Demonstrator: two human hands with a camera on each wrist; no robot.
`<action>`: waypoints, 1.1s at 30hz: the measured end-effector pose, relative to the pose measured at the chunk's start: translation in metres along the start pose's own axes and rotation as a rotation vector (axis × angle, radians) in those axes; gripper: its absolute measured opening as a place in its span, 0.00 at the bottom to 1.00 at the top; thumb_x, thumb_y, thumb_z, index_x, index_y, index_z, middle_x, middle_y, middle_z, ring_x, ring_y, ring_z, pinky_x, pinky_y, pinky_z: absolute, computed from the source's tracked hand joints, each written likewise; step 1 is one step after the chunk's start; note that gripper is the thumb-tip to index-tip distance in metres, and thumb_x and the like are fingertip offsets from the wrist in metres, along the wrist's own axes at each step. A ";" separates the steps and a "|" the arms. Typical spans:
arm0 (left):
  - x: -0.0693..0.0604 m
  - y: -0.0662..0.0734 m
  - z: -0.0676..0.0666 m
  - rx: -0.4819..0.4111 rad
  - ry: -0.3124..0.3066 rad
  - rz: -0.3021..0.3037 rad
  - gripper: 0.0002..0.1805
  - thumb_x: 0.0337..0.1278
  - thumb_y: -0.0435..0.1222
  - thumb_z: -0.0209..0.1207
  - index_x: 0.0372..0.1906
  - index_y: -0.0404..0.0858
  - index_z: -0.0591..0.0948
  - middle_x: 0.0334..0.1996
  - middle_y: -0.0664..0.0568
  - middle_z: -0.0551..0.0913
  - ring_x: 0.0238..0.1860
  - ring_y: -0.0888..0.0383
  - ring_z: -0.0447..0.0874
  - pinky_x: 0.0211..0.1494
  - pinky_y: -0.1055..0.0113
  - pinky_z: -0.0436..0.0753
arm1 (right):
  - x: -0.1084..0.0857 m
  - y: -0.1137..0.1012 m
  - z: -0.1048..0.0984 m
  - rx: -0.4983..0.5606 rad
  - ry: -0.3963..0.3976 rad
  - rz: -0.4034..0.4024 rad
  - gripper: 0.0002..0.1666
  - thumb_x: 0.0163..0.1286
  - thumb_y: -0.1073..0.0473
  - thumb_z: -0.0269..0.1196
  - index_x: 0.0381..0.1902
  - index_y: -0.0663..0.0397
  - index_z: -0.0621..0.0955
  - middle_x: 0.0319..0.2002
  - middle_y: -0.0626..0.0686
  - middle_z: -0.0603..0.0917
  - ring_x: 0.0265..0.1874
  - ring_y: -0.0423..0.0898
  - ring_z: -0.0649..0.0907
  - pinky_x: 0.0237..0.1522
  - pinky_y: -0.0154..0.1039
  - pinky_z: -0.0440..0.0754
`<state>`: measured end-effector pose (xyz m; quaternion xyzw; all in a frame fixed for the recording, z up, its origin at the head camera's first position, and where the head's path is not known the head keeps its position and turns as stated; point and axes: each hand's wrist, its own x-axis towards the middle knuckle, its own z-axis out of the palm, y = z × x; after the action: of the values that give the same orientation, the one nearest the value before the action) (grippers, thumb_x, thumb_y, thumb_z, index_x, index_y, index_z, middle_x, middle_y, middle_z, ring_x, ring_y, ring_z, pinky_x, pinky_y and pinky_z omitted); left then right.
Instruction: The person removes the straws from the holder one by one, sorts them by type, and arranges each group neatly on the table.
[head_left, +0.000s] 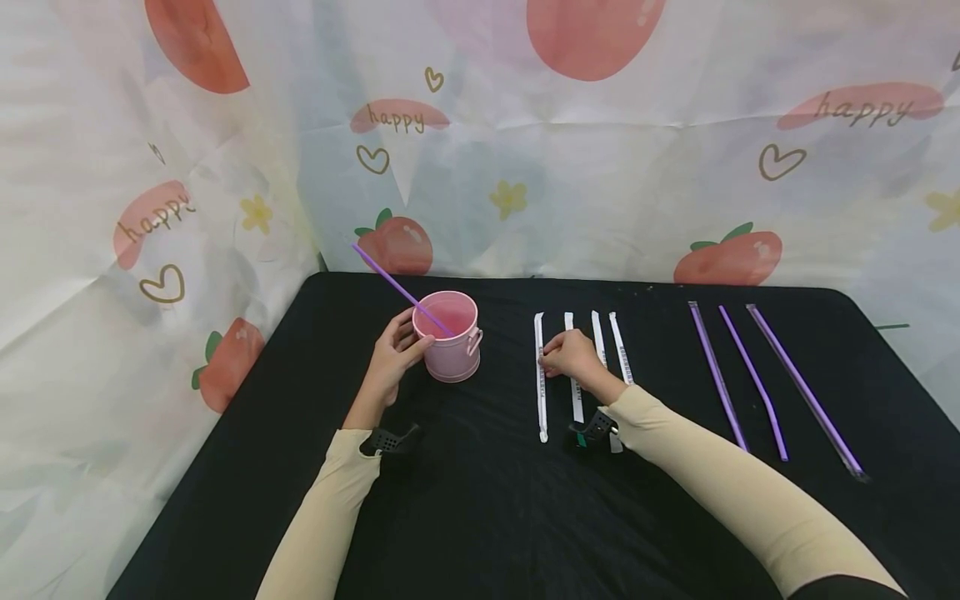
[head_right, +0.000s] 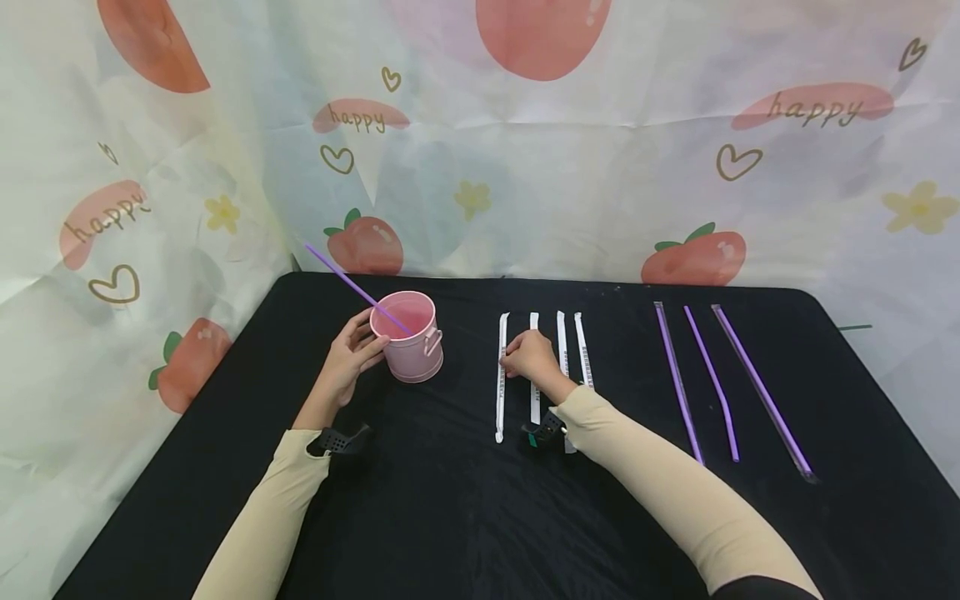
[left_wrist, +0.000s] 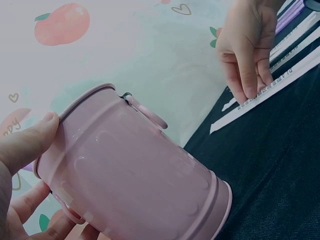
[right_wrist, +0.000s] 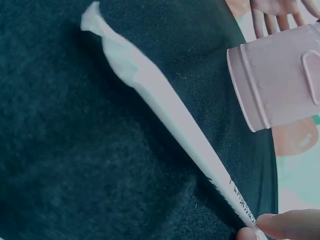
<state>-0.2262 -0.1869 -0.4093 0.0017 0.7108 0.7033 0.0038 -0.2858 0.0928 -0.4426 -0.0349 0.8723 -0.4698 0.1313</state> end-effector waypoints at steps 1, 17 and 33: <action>0.001 -0.002 -0.001 -0.002 0.001 -0.001 0.33 0.61 0.30 0.56 0.70 0.36 0.58 0.66 0.35 0.62 0.67 0.42 0.64 0.66 0.49 0.69 | 0.001 0.000 0.000 -0.020 0.004 0.006 0.11 0.57 0.70 0.62 0.38 0.74 0.80 0.29 0.61 0.85 0.16 0.35 0.80 0.26 0.32 0.84; 0.015 -0.026 -0.006 0.001 0.028 0.023 0.33 0.59 0.34 0.59 0.68 0.42 0.61 0.65 0.40 0.65 0.66 0.45 0.66 0.65 0.49 0.70 | -0.005 -0.001 -0.004 -0.015 -0.035 -0.033 0.16 0.59 0.69 0.63 0.42 0.76 0.78 0.33 0.66 0.86 0.22 0.41 0.84 0.30 0.37 0.85; 0.001 -0.002 0.001 -0.020 0.012 -0.004 0.33 0.60 0.30 0.57 0.69 0.37 0.58 0.66 0.34 0.61 0.68 0.41 0.62 0.66 0.45 0.67 | -0.009 0.012 -0.018 0.190 -0.095 -0.080 0.22 0.63 0.67 0.61 0.53 0.76 0.73 0.46 0.70 0.82 0.34 0.43 0.85 0.39 0.41 0.85</action>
<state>-0.2275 -0.1858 -0.4114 -0.0040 0.7037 0.7105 0.0009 -0.2813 0.1162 -0.4417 -0.0791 0.8145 -0.5531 0.1563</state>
